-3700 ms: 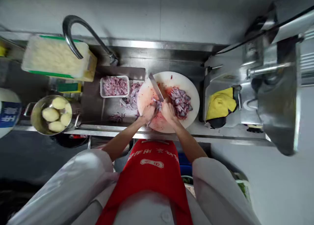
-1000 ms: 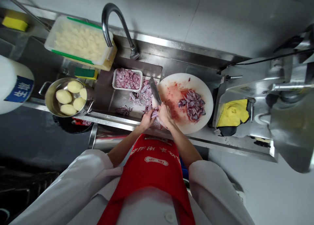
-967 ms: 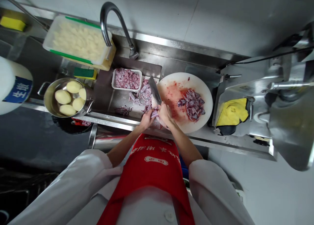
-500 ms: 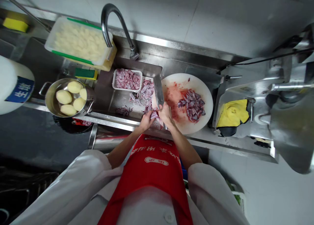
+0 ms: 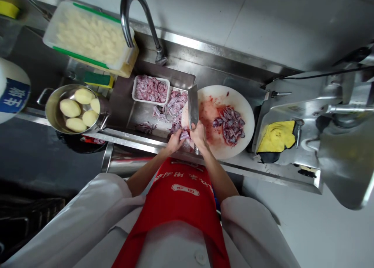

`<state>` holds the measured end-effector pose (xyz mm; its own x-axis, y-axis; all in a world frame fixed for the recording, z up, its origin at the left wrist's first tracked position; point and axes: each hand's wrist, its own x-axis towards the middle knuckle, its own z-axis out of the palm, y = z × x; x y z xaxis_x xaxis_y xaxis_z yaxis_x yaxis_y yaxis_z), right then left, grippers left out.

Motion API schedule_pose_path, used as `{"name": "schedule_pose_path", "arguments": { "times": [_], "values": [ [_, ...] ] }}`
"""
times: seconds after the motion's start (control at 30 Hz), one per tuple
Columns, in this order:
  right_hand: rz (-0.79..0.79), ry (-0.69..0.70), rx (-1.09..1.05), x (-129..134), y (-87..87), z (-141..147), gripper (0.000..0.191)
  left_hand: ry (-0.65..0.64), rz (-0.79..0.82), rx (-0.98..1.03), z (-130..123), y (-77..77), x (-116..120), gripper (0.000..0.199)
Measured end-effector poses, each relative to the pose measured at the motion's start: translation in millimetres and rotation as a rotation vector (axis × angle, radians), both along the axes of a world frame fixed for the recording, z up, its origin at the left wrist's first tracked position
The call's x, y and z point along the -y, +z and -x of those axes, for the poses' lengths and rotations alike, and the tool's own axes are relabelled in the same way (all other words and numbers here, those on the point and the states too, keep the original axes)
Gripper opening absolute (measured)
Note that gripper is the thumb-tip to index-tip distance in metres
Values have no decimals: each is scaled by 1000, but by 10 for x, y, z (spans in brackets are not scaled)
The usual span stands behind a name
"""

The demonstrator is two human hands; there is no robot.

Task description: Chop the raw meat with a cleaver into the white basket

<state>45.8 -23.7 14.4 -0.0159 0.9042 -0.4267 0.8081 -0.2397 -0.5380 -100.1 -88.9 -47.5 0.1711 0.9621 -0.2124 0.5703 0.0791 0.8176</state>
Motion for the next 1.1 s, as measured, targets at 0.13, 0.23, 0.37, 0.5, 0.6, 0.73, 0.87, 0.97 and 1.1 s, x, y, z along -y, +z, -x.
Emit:
{"name": "schedule_pose_path", "arguments": {
  "times": [0.13, 0.23, 0.37, 0.5, 0.6, 0.73, 0.87, 0.97, 1.1],
  "values": [
    [-4, -49, 23, 79, -45, 119, 29, 20, 4, 1, 15, -31, 21, 29],
    [-21, -19, 114, 49, -7, 27, 30, 19, 2, 20, 46, -55, 37, 29],
    [-34, -10, 234, -89, 53, -330, 31, -3, -47, 67, 62, -54, 30, 32],
    [-9, 10, 299, -182, 100, -521, 32, -80, -91, 119, 29, -32, 7, 37],
    [-8, 63, 307, -201, 212, -502, 31, -92, -105, 140, 0, -39, -1, 34],
    [-73, 69, 309, -110, 404, -423, 35, -78, -110, 159, -30, -65, -1, 37],
    [-29, 63, 301, 88, 364, -332, 37, -84, -120, 196, -42, -61, -13, 38],
    [48, 78, 284, 130, 196, -391, 31, -87, -108, 190, -44, -51, -31, 36],
    [4, 73, 277, 43, 107, -723, 30, -46, -100, 135, -61, -61, -47, 34]
  ]
}}
